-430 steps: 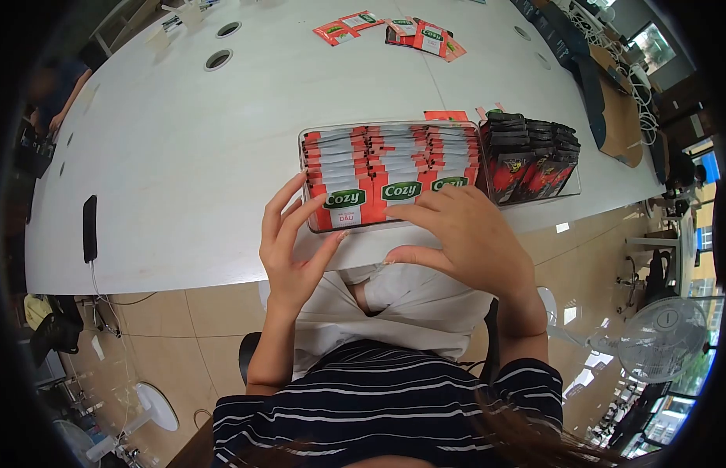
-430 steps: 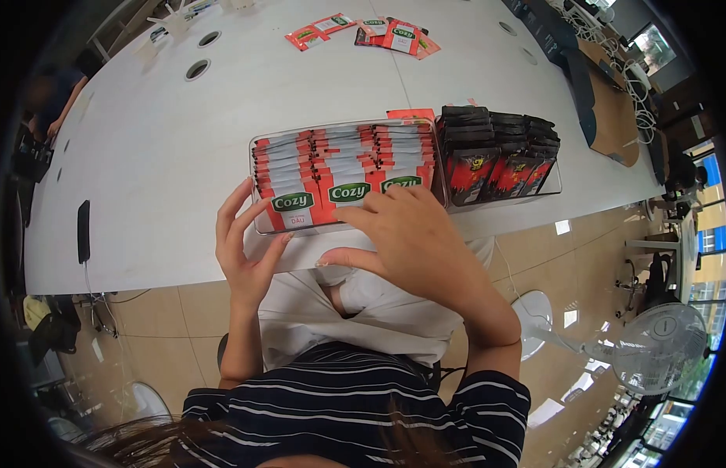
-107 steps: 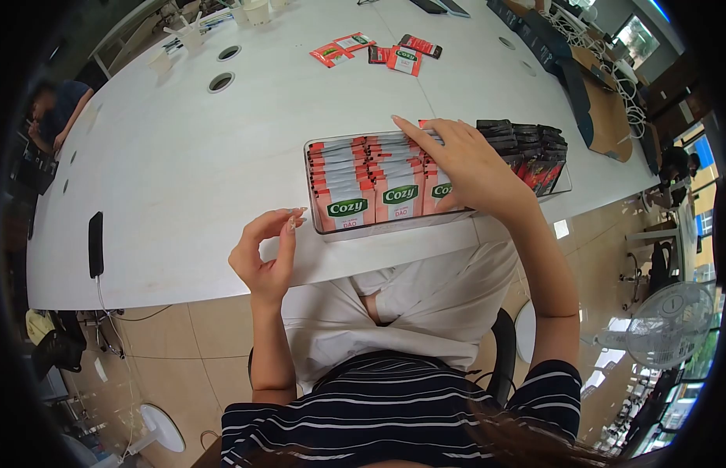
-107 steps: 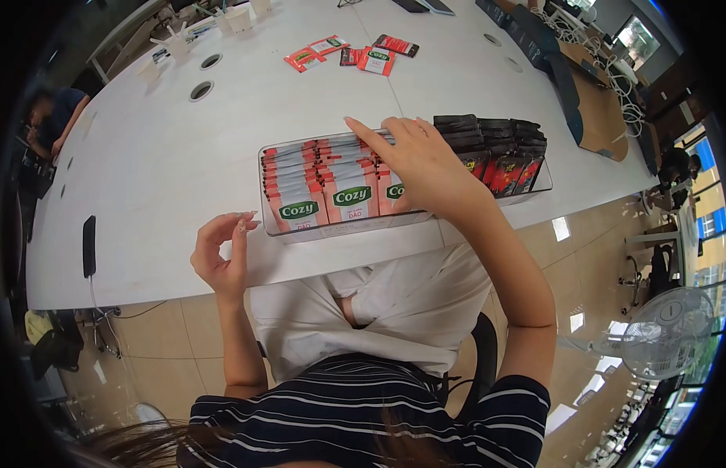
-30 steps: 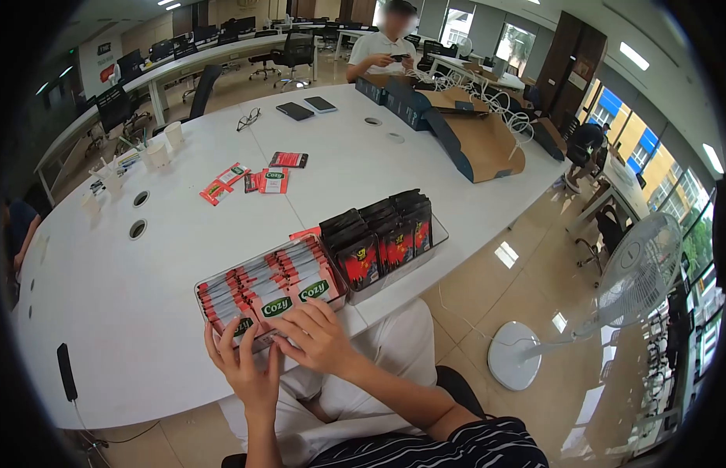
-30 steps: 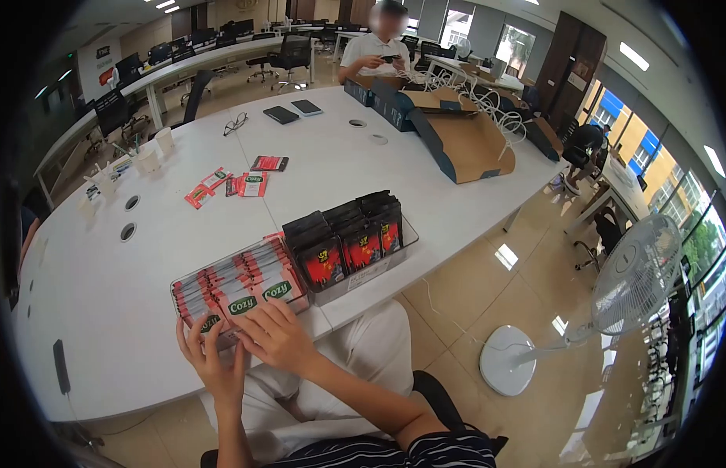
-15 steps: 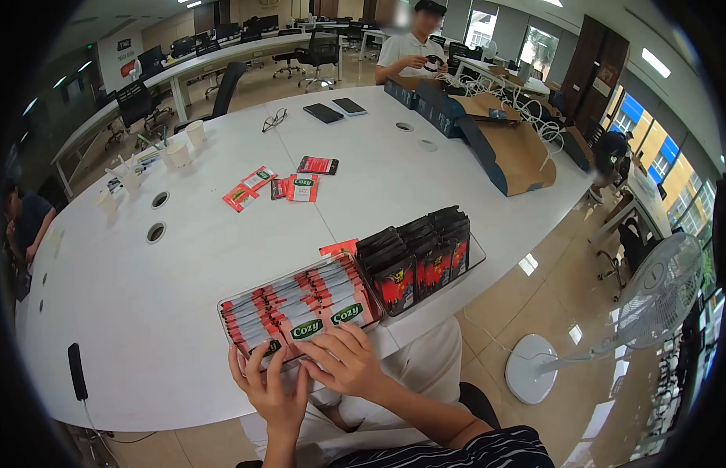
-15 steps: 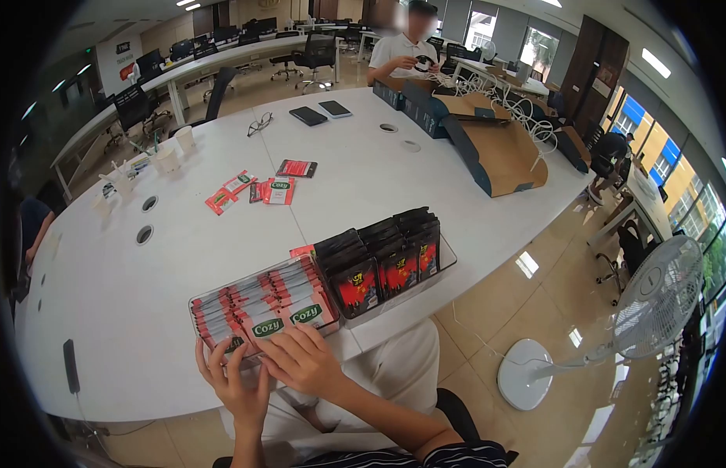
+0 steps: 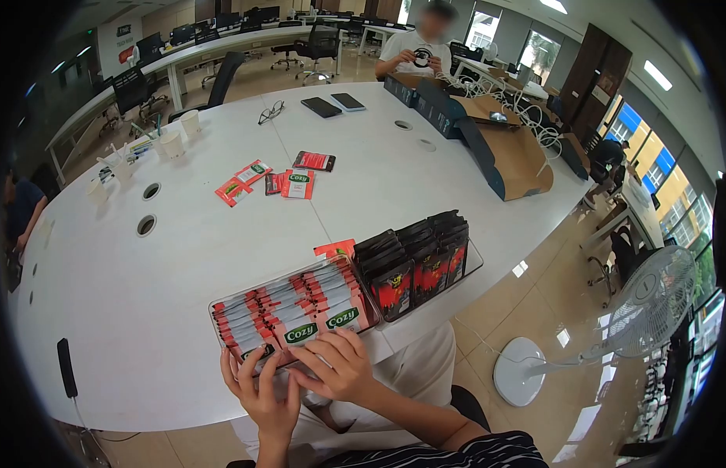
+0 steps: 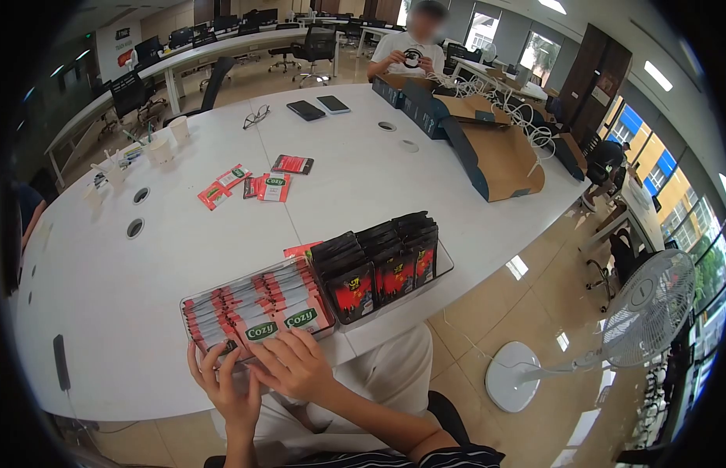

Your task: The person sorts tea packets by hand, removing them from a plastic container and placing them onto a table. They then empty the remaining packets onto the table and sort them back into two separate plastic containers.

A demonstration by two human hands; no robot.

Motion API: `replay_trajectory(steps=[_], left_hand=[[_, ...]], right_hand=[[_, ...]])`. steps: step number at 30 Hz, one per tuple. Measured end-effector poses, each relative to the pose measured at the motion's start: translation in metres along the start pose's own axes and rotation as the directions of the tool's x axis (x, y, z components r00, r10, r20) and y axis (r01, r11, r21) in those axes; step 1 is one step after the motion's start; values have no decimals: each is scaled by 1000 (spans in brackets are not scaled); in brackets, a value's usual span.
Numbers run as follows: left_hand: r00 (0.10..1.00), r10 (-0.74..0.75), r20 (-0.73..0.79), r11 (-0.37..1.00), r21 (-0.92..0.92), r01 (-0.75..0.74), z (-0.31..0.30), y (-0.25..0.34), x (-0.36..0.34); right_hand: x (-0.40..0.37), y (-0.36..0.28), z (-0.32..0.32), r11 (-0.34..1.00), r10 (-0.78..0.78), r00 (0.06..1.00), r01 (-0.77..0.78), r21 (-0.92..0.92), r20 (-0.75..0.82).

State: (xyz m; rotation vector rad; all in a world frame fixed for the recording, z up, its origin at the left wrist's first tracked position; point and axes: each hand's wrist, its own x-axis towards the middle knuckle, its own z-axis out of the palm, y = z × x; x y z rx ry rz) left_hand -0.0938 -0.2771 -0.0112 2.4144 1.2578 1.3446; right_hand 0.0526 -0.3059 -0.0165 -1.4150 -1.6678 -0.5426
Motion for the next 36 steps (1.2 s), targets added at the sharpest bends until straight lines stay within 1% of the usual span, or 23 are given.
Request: replay_trajectory(steps=[2, 5, 8, 9, 11, 12, 13, 15, 17, 20, 21, 23, 25, 27, 29, 31, 34, 35, 36], left_hand=[[1000, -5, 9, 1000, -1, 5, -1, -1, -1], [1000, -2, -18, 999, -54, 1, -2, -1, -1], [993, -87, -81, 968, -241, 65, -5, -8, -3], [984, -122, -128, 931, -360, 69, -6, -10, -2], [984, -136, -118, 930, -356, 86, -15, -21, 6], [982, -153, -113, 933, -345, 106, -23, -27, 10], [988, -109, -113, 957, -280, 73, -31, -32, 23], [997, -56, -49, 965, -258, 42, -52, -39, 50], [1000, 14, 16, 981, -191, -11, -70, -43, 81], [971, 97, 218, 964, -264, -37, -76, -64, 122], [955, 122, 272, 958, -283, -42, -71, -72, 134], [911, 102, 400, 946, -323, 36, -56, -87, 156], [896, 212, 390, 955, -277, -105, -25, -111, 178], [883, 246, 399, 966, -177, -189, 13, -137, 200], [869, 192, 457, 975, -193, -114, 55, -160, 225], [860, 97, 500, 981, -195, 3, 89, -169, 247], [811, 76, 580, 982, -184, 40, 134, -180, 274], [857, 113, 503, 994, -65, -93, 152, -187, 276], [890, 166, 425, 975, 65, -213, 173, -197, 277]], right_hand=[[-1, 0, 1, 1000, -1, 1000, 1, -7, -17], [-1, 1, 1, 1000, -7, 1000, 7, -8, 1], [-1, 1, 1, 1000, -14, 1000, 14, -23, 10], [-1, 2, 1, 1000, -14, 1000, 14, -14, 14], [-3, 3, 1, 1000, -15, 999, 14, 14, 33], [-5, 4, 0, 1000, -20, 999, 20, -4, 31], [-5, 6, 0, 1000, -28, 999, 28, -7, 34], [-2, 5, 0, 999, -37, 999, 36, 13, 36], [0, 5, -2, 999, -41, 998, 40, 19, 55], [2, 4, -2, 999, -45, 996, 45, 14, 73], [4, 4, -3, 999, -46, 996, 46, 1, 75], [4, 4, -3, 999, -51, 996, 51, 2, 72], [3, 4, -2, 999, -47, 997, 47, -4, 67], [2, 5, -2, 999, -47, 997, 47, -1, 66], [2, 4, -2, 999, -48, 997, 49, -7, 65], [2, 5, -2, 998, -54, 997, 55, -18, 63], [1, 4, -2, 998, -50, 997, 52, -28, 64], [0, 4, -1, 998, -54, 997, 56, -26, 62], [0, 4, -1, 998, -59, 996, 61, -25, 60]])
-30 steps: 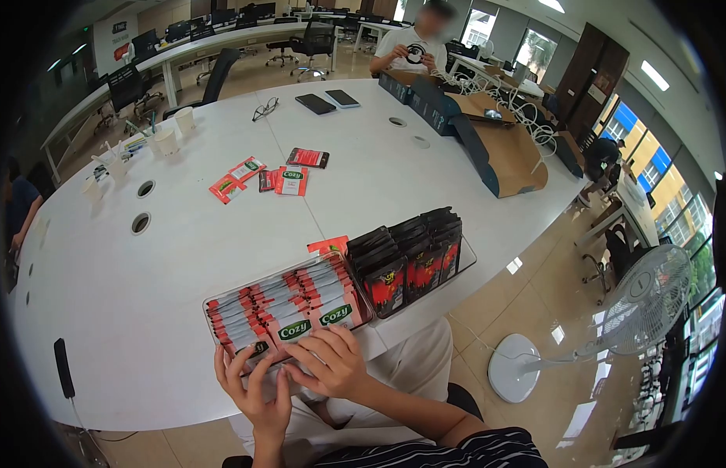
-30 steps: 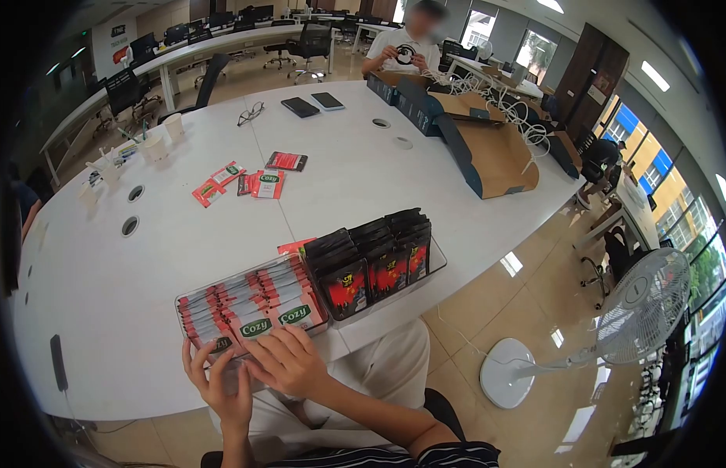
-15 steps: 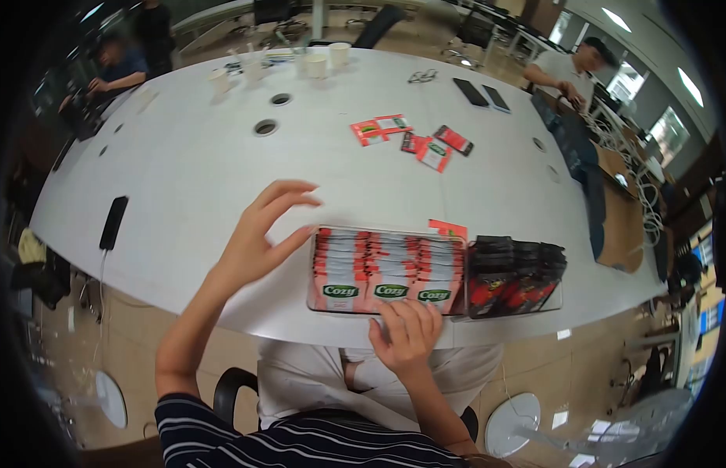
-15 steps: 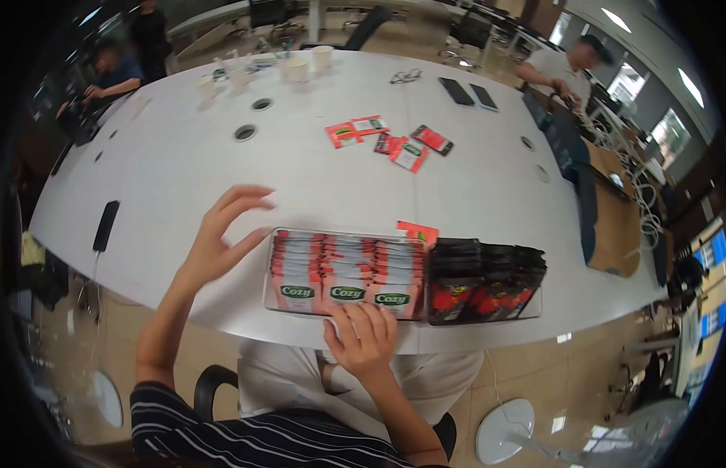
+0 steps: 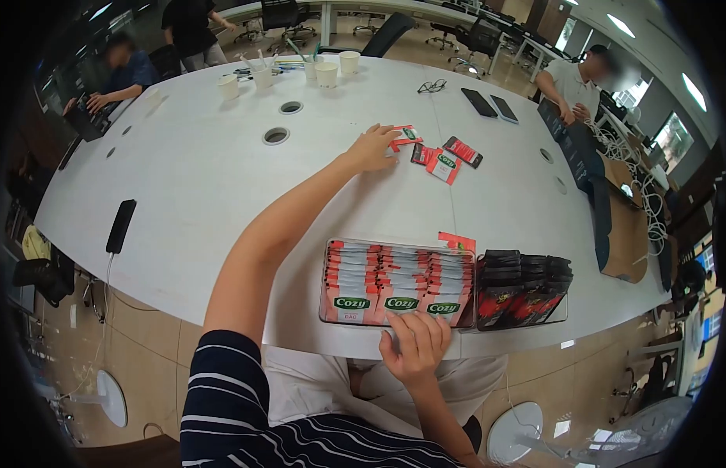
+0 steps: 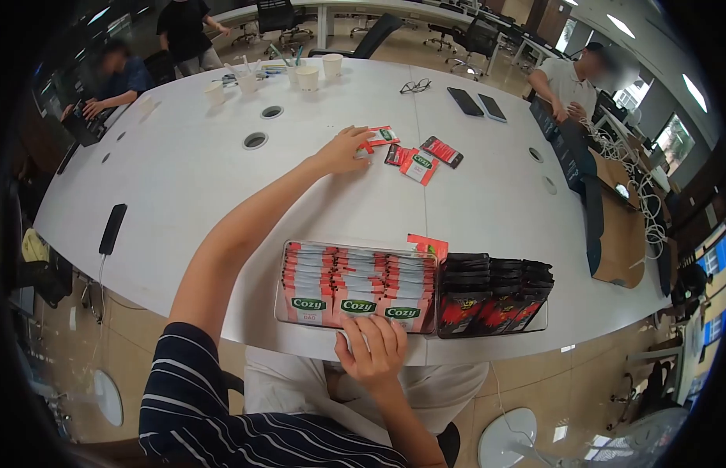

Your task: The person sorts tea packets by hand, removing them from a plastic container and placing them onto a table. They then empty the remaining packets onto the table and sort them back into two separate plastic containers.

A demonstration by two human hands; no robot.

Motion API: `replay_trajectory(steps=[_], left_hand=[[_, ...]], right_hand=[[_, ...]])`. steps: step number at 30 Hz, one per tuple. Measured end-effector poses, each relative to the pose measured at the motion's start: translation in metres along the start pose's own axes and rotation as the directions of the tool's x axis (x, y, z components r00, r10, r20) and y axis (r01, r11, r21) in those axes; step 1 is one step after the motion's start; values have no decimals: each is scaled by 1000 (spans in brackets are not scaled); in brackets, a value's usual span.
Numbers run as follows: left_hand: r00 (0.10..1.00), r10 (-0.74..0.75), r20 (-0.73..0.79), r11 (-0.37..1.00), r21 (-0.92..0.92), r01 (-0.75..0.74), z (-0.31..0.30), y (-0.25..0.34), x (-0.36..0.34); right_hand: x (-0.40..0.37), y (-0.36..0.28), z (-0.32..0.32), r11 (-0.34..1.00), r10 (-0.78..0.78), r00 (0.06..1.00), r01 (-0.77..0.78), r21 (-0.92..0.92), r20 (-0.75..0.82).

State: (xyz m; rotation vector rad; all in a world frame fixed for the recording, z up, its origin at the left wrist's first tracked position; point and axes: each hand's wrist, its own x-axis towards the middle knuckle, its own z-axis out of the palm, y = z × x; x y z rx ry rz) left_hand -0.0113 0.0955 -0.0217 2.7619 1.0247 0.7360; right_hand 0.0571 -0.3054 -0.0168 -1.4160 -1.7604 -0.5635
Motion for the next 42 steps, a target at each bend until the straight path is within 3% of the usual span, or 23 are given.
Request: replay_trajectory(steps=[1, 4, 7, 10, 13, 19, 22, 25, 28, 31, 34, 35, 38, 41, 42], left_hand=[[995, 53, -85, 985, 170, -38, 7, 1, 6], [992, -45, 120, 990, 137, 28, 11, 5, 19], [997, 50, 59, 941, 330, -67, 20, -3, 22], [986, 52, 160, 850, 511, -128, 26, -7, 29], [982, 183, 55, 848, 497, -186, 19, -13, 25], [972, 231, -36, 850, 493, -183, 11, -10, 15], [977, 145, -157, 893, 447, -60, 4, -1, 13], [924, 115, -364, 957, 289, -5, -4, 15, 16], [887, 226, -404, 953, 282, -114, -6, 35, 25], [832, 478, -282, 856, 363, -368, 6, 49, 36], [782, 603, -155, 783, 299, -545, 24, 63, 36], [781, 602, -167, 794, 233, -562, 29, 67, 35], [886, 462, -42, 886, 62, -459, 26, 73, 34], [853, 519, -53, 851, 119, -511, 25, 72, 34], [869, 494, 19, 857, 154, -491, 23, 74, 34]], right_hand=[[0, 0, 0, 1000, -4, 1000, 4, 0, -1], [-1, 1, 0, 1000, -6, 1000, 6, -1, 2], [1, 1, -1, 1000, -3, 1000, 3, -4, 7], [1, 0, 0, 1000, -6, 1000, 6, -10, 4], [0, 1, 0, 1000, -7, 1000, 7, -14, 8], [0, 1, -1, 1000, -12, 1000, 12, -25, 0], [1, 0, -1, 999, 4, 1000, -5, -32, -7], [0, 1, 0, 999, 10, 1000, -10, -33, -11], [-1, 1, 0, 999, 7, 1000, -7, -38, -11], [-2, 1, 0, 999, 10, 1000, -10, -37, -1], [-1, 1, 0, 999, 13, 1000, -13, -38, 1], [-1, 1, -1, 999, 13, 1000, -13, -39, 2], [-3, 1, -1, 999, 8, 1000, -8, -37, -11], [-3, 2, -2, 999, -2, 1000, 2, -35, -22], [-3, 2, -1, 999, -2, 1000, 1, -33, -21]])
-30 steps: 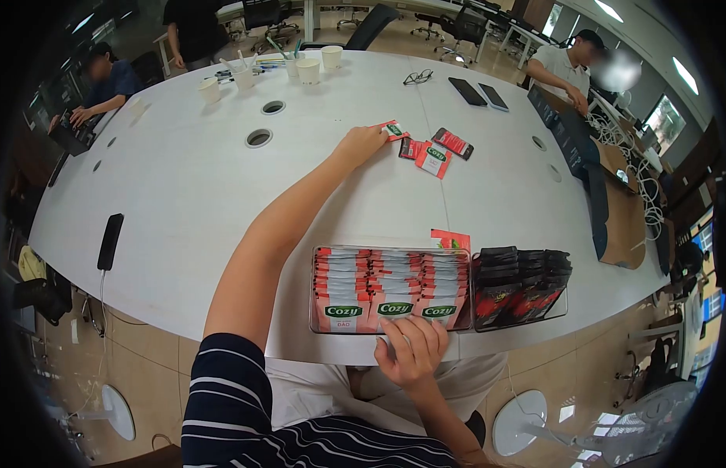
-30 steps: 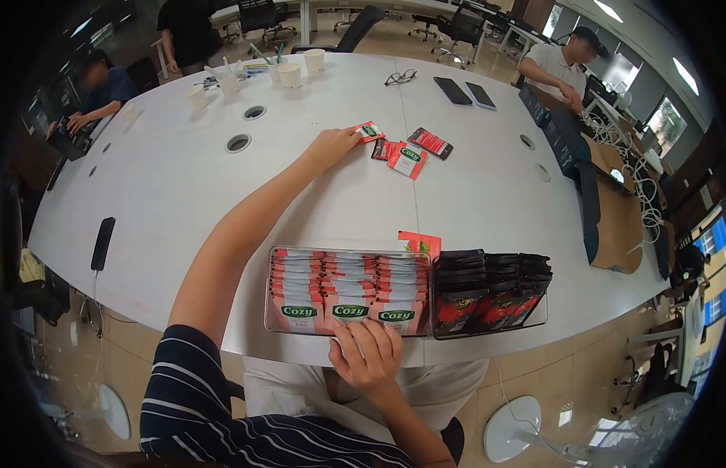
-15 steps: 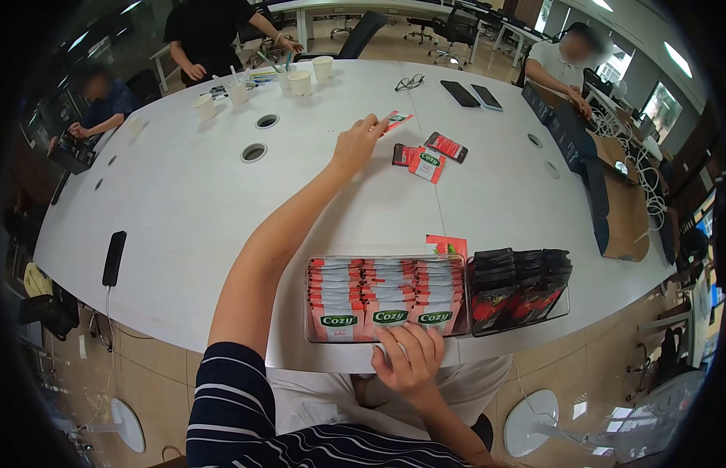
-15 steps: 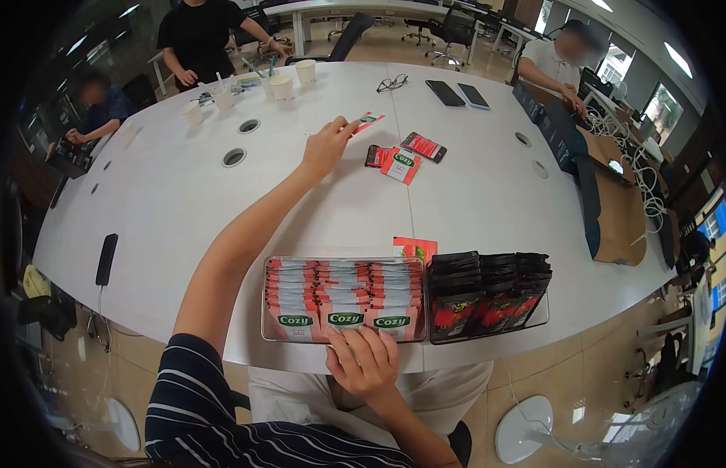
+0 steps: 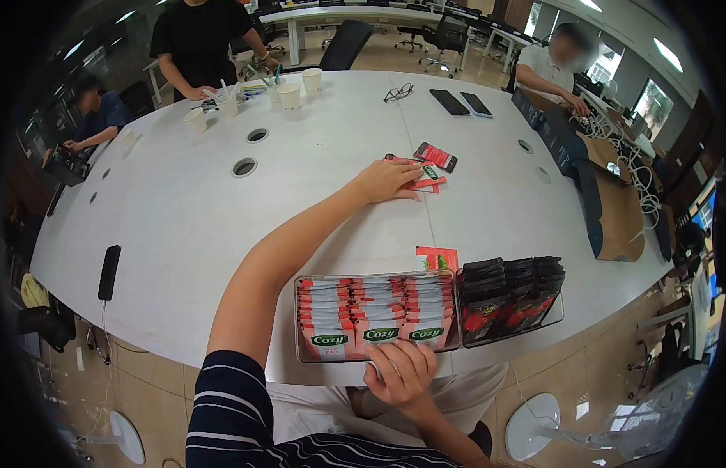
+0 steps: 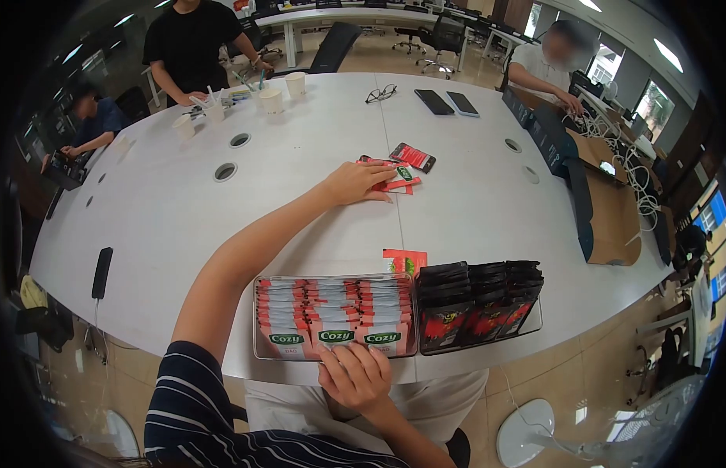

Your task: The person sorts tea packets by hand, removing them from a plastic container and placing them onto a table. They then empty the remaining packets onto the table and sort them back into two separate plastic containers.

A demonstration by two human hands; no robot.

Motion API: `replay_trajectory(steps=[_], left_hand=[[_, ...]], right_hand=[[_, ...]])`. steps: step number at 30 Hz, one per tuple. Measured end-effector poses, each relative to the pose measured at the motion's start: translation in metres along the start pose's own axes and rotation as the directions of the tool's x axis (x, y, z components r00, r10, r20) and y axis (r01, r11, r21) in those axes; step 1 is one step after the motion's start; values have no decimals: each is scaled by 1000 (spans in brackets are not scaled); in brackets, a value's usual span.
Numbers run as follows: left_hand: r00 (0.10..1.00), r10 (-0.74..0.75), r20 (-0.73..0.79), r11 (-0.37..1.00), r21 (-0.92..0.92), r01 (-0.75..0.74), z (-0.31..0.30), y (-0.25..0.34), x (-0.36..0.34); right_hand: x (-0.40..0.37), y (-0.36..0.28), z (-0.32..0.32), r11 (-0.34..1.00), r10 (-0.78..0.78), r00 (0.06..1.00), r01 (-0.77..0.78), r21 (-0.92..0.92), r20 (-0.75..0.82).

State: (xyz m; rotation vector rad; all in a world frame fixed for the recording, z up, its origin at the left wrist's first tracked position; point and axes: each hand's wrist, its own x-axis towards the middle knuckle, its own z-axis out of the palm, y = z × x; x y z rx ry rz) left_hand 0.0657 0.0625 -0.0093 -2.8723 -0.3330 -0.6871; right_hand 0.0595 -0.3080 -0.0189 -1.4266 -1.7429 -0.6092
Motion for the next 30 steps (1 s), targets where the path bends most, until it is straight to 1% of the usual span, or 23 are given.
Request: replay_trajectory(steps=[2, 5, 6, 8, 11, 14, 17, 20, 23, 26, 29, 30], left_hand=[[988, -42, 150, 997, 74, 31, -2, 5, 7], [984, 105, 147, 972, 193, -132, 19, -2, 8], [985, 168, 37, 962, 214, -172, 18, 1, 8], [940, 290, -180, 934, 267, -237, 16, 11, 3], [980, 160, -116, 985, 85, -151, 20, 12, -4], [991, 126, -56, 992, -18, -127, -2, 19, -15], [996, 78, 41, 995, -65, -75, -14, 16, -36], [999, 52, 11, 993, -111, -50, -33, 19, -69], [999, -20, 30, 986, -163, 24, -61, 24, -107], [972, -209, 103, 961, -163, 224, -93, 35, -149], [949, -309, -63, 938, -184, 293, -112, 40, -197], [932, -359, -55, 923, -172, 345, -121, 42, -212]], right_hand=[[-1, 0, 1, 1000, 2, 1000, -2, 2, -3], [0, 0, 2, 1000, 6, 1000, -6, 4, -13], [0, 0, 2, 1000, 1, 1000, -1, 10, -18], [0, 0, 2, 1000, -11, 1000, 12, 25, -25], [0, 0, 3, 999, -12, 999, 13, 32, -40], [0, -1, 2, 999, -17, 998, 19, 32, -54], [1, 0, 4, 1000, 0, 998, 2, 26, -63], [1, 0, 4, 999, -8, 998, 10, 33, -66], [2, 1, 2, 999, -16, 999, 18, 50, -51], [4, 1, 1, 997, -16, 999, 19, 70, -49], [4, 0, 1, 997, -13, 999, 16, 80, -43], [4, 0, 1, 997, -15, 999, 19, 75, -46]])
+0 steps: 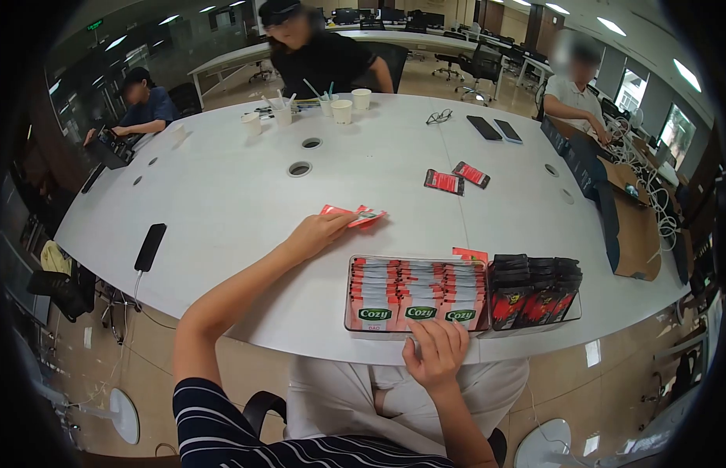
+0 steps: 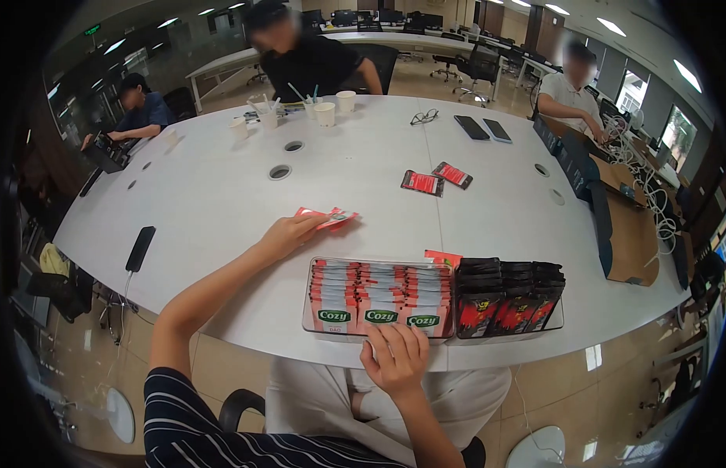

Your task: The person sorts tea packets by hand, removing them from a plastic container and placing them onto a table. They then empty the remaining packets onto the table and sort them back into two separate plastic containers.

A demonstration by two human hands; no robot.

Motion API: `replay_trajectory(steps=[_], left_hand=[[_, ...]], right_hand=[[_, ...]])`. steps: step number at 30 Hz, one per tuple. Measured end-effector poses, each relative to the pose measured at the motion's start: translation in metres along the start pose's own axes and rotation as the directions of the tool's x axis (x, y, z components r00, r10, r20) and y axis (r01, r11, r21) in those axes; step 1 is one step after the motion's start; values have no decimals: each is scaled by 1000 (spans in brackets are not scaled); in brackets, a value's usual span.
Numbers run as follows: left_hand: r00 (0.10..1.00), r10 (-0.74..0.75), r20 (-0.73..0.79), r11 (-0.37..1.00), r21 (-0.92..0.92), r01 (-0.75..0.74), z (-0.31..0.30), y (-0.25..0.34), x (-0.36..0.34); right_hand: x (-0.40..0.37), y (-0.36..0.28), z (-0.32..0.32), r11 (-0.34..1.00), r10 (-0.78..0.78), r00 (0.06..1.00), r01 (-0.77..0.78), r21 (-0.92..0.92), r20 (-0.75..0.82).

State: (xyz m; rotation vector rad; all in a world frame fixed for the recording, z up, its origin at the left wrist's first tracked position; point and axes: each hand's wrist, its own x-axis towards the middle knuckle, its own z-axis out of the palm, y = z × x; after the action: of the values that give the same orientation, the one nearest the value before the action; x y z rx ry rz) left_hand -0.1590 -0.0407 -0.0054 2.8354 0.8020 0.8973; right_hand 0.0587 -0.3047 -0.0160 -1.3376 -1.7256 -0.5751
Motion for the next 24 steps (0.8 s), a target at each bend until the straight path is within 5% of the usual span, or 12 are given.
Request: replay_trajectory(steps=[5, 11, 15, 18, 21, 24], left_hand=[[977, -211, -37, 977, 5, 212, -45, 5, -54], [900, -269, -342, 963, -84, 256, -63, 42, -73], [863, -15, -506, 996, 66, 56, -78, 114, -70], [876, 237, -420, 952, 278, -124, -75, 147, -75], [863, 275, -424, 947, 276, -166, -62, 168, -73], [817, 219, -533, 974, 169, -151, -42, 162, -77]], right_hand=[[0, -1, 0, 1000, -8, 1000, 8, 8, -2], [3, -2, -3, 999, 28, 999, -30, 43, 44], [12, -15, -14, 894, 181, 983, -164, 417, 0], [53, -53, -29, 378, 409, 875, -421, 824, 259], [83, -78, -20, 163, 526, 790, -457, 875, 315], [75, -58, -5, 415, 436, 839, -510, 754, 327]])
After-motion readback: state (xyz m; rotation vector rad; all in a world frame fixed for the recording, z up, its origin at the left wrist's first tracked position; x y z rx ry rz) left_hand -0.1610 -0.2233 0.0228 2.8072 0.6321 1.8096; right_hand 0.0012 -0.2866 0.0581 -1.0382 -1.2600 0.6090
